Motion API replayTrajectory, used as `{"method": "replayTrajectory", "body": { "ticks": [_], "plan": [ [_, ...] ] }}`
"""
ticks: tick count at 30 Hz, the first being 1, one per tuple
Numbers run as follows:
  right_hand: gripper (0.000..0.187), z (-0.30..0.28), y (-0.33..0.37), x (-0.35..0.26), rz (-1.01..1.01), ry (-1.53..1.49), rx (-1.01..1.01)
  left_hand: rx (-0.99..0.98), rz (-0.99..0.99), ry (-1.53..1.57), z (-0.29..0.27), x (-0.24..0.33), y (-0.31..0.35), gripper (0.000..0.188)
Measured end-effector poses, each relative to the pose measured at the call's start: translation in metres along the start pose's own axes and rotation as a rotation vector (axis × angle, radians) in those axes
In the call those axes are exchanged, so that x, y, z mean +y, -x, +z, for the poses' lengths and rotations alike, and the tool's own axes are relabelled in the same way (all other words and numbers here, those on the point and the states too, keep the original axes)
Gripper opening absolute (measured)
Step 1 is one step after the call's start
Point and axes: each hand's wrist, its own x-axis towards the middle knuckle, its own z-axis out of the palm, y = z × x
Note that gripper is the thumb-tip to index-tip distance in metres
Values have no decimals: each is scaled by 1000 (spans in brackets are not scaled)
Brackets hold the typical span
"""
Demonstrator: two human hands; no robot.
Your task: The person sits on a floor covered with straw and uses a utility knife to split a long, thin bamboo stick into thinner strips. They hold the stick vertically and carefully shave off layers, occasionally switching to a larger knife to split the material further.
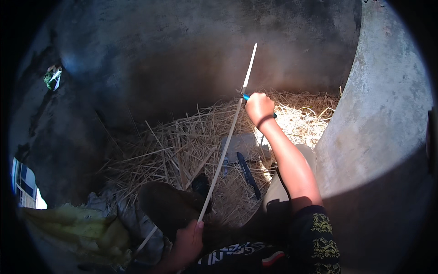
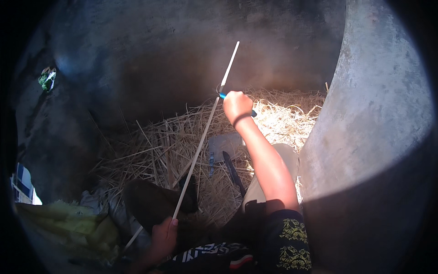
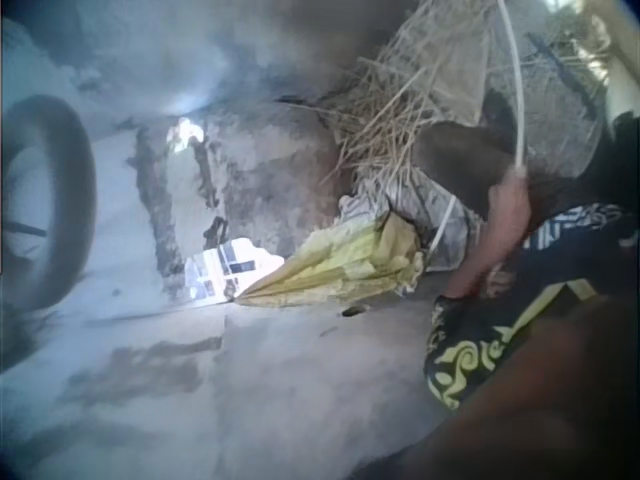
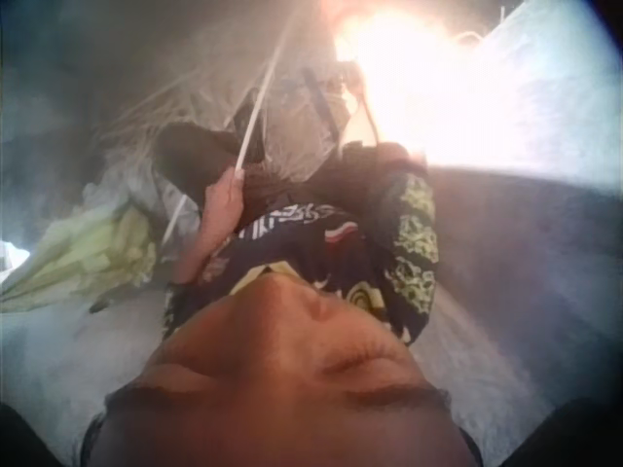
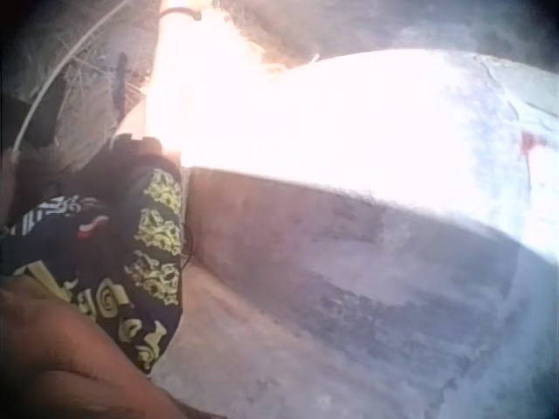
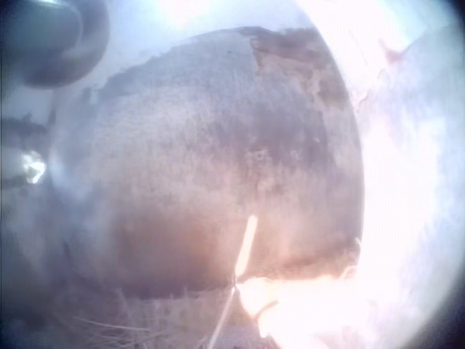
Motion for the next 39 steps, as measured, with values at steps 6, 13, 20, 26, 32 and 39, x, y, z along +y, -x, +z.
{"method": "replayTrajectory", "body": {
  "ticks": [6,13,20,26,32,39],
  "plan": [
    [16,1,81,-72,-459,-53,-317,7,14,142,-32,5,-28,37],
    [15,-16,124,-94,-708,-196,-81,293,146,83,1,14,-67,39],
    [19,-27,107,-95,-698,-225,141,350,143,29,4,43,-60,39],
    [27,-40,94,-89,-653,-241,279,306,131,113,6,60,-60,39],
    [22,-68,-10,-9,158,-209,103,77,137,40,35,45,-3,33],
    [14,-49,42,-36,-256,-135,118,129,113,112,13,29,-35,37]
  ]
}}
